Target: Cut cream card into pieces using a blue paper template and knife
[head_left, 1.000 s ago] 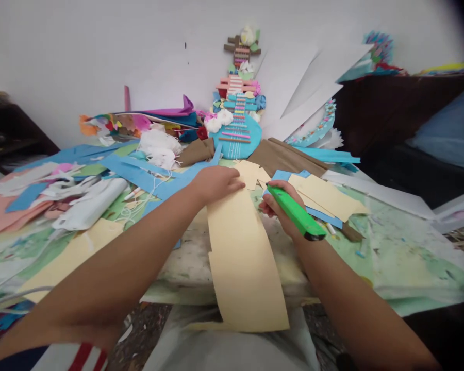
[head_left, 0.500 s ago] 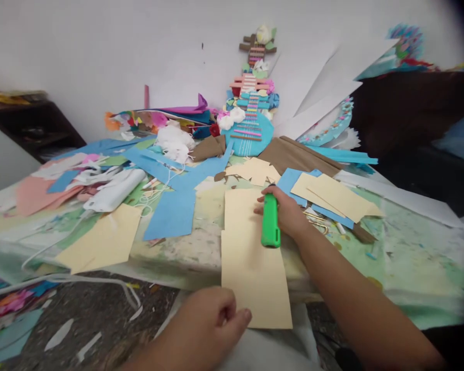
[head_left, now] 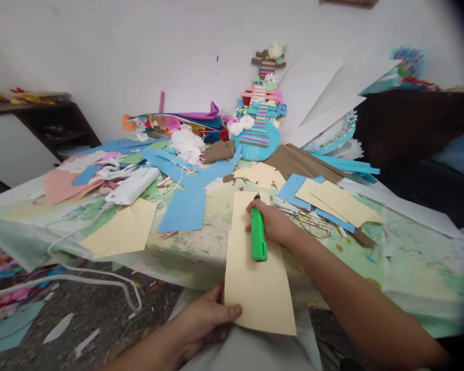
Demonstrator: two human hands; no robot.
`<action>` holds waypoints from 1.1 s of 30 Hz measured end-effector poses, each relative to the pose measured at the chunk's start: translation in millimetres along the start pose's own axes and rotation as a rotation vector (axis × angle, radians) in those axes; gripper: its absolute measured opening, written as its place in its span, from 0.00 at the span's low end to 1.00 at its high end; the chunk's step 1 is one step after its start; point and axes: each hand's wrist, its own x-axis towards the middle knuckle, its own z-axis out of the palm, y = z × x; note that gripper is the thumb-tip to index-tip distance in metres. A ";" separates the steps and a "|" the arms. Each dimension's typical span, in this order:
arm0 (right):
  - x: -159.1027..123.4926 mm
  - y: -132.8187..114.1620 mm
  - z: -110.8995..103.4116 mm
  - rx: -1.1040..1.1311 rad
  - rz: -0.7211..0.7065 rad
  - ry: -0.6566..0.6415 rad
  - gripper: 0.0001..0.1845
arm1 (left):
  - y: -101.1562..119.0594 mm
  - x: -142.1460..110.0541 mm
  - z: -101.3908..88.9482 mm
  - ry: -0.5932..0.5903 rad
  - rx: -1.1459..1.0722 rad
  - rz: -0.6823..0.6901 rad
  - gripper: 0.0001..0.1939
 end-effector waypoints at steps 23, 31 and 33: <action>1.3 14.5 -32.4 -0.324 -0.077 -0.097 0.19 | 157.1 27.3 -137.4 0.784 1.491 0.133 0.31; -23.2 31.9 -32.2 0.362 0.071 -0.006 0.13 | 92.7 -8.7 -152.6 0.496 1.716 0.123 0.45; -28.2 36.3 -26.4 0.429 0.085 -0.045 0.13 | 80.9 -20.6 -142.9 0.547 1.754 0.107 0.46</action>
